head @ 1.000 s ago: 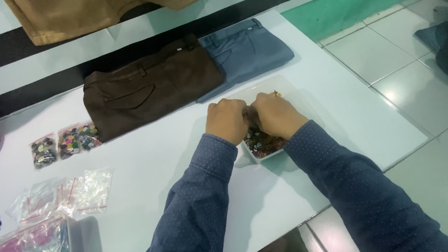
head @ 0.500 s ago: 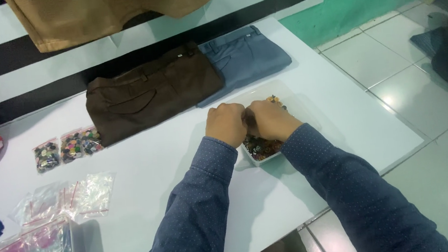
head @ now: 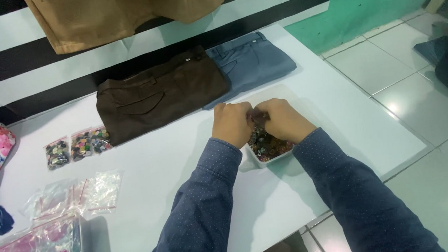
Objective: Bagging small decorative clips into plastic bags
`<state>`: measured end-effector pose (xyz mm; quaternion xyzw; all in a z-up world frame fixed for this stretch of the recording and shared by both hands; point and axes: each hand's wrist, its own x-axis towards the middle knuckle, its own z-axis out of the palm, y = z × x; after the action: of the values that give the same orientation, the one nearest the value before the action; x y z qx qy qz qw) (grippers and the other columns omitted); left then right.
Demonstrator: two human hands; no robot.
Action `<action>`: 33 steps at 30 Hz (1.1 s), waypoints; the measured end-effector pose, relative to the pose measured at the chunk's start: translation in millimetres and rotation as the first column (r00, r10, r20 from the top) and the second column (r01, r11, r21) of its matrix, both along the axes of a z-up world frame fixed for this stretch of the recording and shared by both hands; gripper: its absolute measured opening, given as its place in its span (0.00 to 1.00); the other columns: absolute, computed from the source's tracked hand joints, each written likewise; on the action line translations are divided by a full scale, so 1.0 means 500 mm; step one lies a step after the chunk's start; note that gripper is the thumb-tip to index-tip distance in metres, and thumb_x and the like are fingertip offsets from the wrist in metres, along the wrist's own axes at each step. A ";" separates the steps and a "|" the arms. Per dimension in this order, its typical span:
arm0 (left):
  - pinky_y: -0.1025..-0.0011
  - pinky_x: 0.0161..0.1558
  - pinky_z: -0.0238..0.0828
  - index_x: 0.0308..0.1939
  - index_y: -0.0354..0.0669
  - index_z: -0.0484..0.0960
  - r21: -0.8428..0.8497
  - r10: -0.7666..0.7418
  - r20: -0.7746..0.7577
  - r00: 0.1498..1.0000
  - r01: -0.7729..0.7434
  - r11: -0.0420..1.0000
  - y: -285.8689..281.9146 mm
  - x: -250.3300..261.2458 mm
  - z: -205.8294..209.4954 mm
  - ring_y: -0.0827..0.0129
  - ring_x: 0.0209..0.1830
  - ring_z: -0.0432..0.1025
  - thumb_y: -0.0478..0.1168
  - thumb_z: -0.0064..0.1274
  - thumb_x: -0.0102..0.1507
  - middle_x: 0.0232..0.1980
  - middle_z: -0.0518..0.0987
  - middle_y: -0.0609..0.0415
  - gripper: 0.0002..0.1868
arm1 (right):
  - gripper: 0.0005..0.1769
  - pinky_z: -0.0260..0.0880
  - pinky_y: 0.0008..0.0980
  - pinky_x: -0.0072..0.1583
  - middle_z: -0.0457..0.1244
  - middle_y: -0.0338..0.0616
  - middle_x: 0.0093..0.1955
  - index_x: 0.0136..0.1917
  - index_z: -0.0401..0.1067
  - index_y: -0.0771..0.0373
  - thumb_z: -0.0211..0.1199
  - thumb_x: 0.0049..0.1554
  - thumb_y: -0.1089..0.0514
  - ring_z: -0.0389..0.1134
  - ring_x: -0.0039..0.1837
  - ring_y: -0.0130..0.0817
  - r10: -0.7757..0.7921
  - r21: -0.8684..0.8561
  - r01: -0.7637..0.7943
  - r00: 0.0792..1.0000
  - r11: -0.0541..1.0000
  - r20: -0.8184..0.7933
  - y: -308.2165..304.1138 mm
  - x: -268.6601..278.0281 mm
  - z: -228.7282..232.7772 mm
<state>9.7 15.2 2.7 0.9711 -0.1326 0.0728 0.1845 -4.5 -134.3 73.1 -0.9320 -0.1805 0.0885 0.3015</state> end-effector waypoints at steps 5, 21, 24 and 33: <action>0.59 0.59 0.66 0.38 0.52 0.85 -0.112 -0.001 0.158 0.987 0.019 0.993 0.011 -0.018 0.020 0.58 0.43 0.79 0.39 0.56 0.58 0.32 0.84 0.58 0.06 | 0.14 0.74 0.51 0.55 0.71 0.60 0.50 0.56 0.79 0.66 0.58 0.58 0.67 0.72 0.56 0.62 -0.037 0.112 0.031 0.998 0.993 0.054 -0.007 -0.021 0.014; 0.70 0.54 0.73 0.41 0.51 0.85 -0.223 0.252 0.179 0.951 -0.210 0.952 0.257 -0.222 0.010 0.67 0.41 0.79 0.35 0.61 0.58 0.33 0.84 0.61 0.08 | 0.12 0.75 0.35 0.44 0.72 0.45 0.47 0.54 0.78 0.58 0.60 0.58 0.64 0.75 0.44 0.41 0.212 0.162 -0.248 0.954 0.955 0.212 0.208 -0.112 -0.040; 0.67 0.54 0.75 0.43 0.54 0.85 -0.189 0.366 0.010 0.931 -0.357 0.915 0.308 -0.230 -0.068 0.65 0.45 0.79 0.39 0.61 0.59 0.35 0.85 0.61 0.09 | 0.11 0.76 0.38 0.51 0.71 0.44 0.51 0.55 0.77 0.57 0.59 0.60 0.62 0.75 0.51 0.42 0.213 0.057 -0.223 0.966 0.973 0.144 0.261 -0.100 -0.099; 0.65 0.47 0.80 0.41 0.55 0.88 -0.358 0.441 -0.115 0.890 -0.451 0.817 0.326 -0.219 -0.102 0.63 0.40 0.80 0.40 0.61 0.59 0.33 0.83 0.57 0.07 | 0.10 0.74 0.37 0.59 0.67 0.42 0.54 0.57 0.75 0.54 0.58 0.63 0.59 0.71 0.58 0.40 0.197 0.014 -0.199 0.975 0.980 0.104 0.279 -0.136 -0.117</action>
<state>-99.8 178.1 -48.3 0.9224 0.1171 0.1251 0.3462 -72.6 5.1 14.4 -0.9090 -0.2888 0.0681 0.2926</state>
